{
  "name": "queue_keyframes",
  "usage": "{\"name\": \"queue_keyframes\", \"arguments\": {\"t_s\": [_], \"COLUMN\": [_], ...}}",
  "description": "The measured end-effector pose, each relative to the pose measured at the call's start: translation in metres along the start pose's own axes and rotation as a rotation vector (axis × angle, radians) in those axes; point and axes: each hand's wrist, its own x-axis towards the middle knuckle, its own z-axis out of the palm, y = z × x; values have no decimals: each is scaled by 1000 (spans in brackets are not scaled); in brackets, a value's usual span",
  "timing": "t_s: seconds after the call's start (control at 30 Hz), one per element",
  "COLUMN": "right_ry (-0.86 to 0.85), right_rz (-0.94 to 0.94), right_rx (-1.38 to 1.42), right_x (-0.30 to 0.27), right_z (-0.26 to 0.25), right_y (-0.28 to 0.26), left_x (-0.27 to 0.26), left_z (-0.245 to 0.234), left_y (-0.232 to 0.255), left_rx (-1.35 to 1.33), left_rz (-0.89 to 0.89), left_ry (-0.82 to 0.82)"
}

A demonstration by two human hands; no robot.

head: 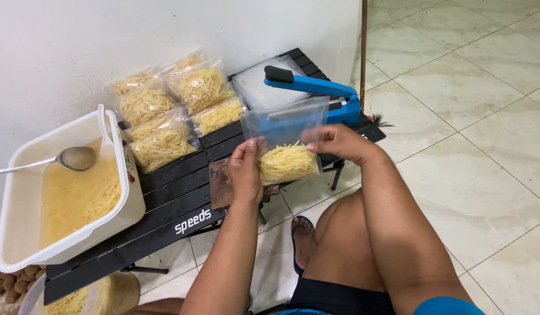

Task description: Filling plastic bags with shredded food items and sealing them using a manual heat sealer.

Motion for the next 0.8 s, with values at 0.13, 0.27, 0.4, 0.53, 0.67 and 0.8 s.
{"name": "queue_keyframes", "arguments": {"t_s": [0.13, 0.27, 0.4, 0.53, 0.67, 0.8], "right_ry": [4, 99, 177, 229, 276, 426], "right_rz": [7, 17, 79, 254, 363, 416], "right_rx": [-96, 88, 239, 268, 236, 239], "right_x": [4, 10, 53, 98, 127, 127], "right_z": [1, 7, 14, 20, 22, 13], "right_y": [4, 0, 35, 67, 90, 88], "left_x": [8, 22, 48, 38, 54, 54], "left_z": [-5, -13, -30, -27, -29, -3], "left_y": [-10, -22, -48, -17, -12, 0], "left_rx": [-10, -129, -239, -131, 93, 268], "left_rz": [5, -30, -185, -304, -293, -248], "left_ry": [20, 89, 234, 278, 234, 161]}}
